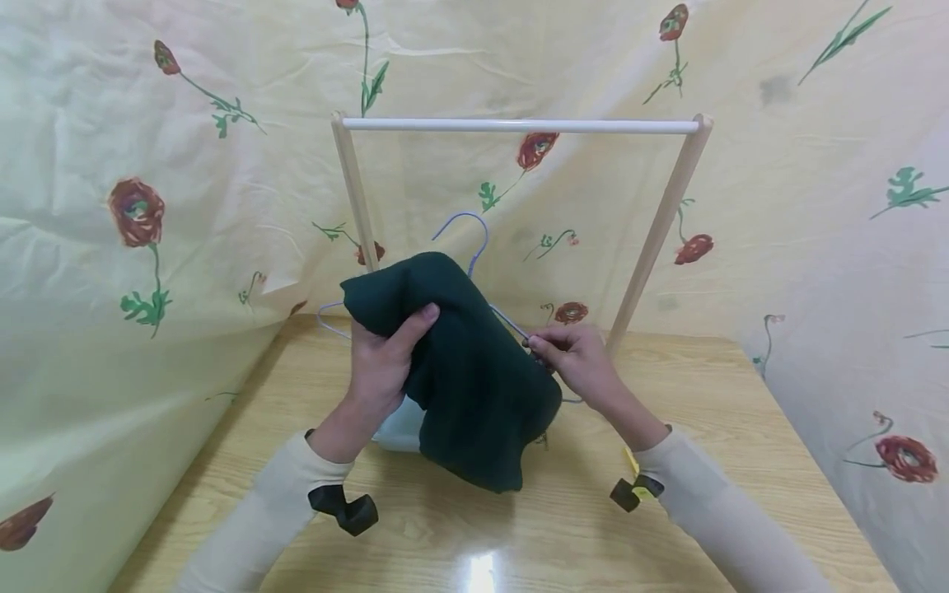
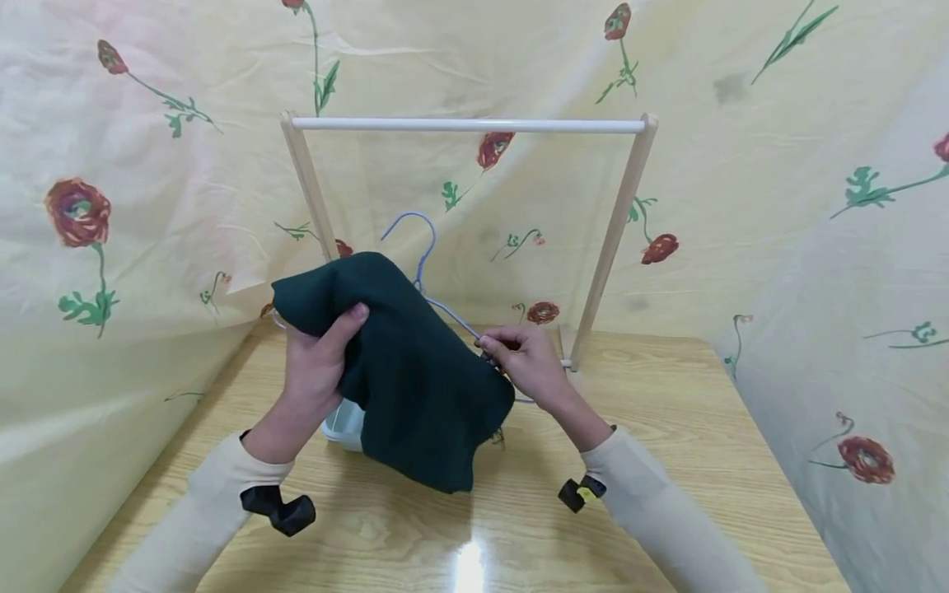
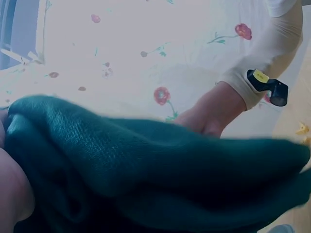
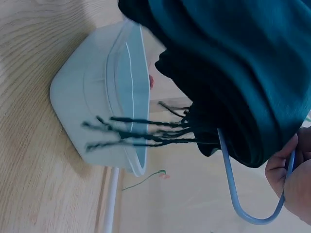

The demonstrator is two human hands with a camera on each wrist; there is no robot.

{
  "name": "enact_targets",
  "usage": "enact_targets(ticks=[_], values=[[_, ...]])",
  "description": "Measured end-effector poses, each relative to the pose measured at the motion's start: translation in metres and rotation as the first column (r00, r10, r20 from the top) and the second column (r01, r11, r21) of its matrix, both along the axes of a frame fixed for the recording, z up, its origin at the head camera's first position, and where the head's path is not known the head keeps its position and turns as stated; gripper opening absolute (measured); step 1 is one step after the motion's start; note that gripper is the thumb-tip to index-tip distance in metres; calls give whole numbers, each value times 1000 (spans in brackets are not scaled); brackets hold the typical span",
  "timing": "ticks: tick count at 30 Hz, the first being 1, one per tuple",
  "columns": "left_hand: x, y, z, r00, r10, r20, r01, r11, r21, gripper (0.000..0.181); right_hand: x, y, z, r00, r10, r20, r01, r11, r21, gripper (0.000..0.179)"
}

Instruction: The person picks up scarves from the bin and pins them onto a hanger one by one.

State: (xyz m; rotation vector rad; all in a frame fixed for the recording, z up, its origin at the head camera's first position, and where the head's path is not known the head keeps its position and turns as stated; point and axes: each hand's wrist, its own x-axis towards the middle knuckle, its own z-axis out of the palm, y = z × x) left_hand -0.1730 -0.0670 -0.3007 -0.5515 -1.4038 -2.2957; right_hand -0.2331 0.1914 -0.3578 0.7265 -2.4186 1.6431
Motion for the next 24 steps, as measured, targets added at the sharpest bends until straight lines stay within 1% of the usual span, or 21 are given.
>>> enact_targets(ticks=[2,4,7,9,13,16,21,24], values=[[0,1,2,998,68,-8,-68,997,40,26,1,0,1,1000,3,-3,-3,1000,4,15],[-1,2,5,992,122,-10,-121,990,79,26,1,0,1,1000,8,-12,-8,1000,10,15],[-2,2,8,986,165,-3,-163,977,139,23,2,1,0,1000,11,-20,-10,1000,14,14],[-3,2,8,985,172,-5,-169,971,170,20,1,1,-2,1000,14,-12,-14,1000,6,14],[-5,4,10,983,182,-7,-176,963,206,18,2,0,-4,1000,28,0,-28,1000,1,14],[-6,6,12,982,187,-10,-181,961,210,16,3,-1,-5,999,44,6,-44,999,-1,14],[-8,9,17,984,177,-29,-166,960,226,16,3,-4,-7,997,71,2,-71,997,-3,14],[-10,10,18,984,177,-27,-166,959,231,16,4,-5,-7,996,87,18,-86,996,-19,15]])
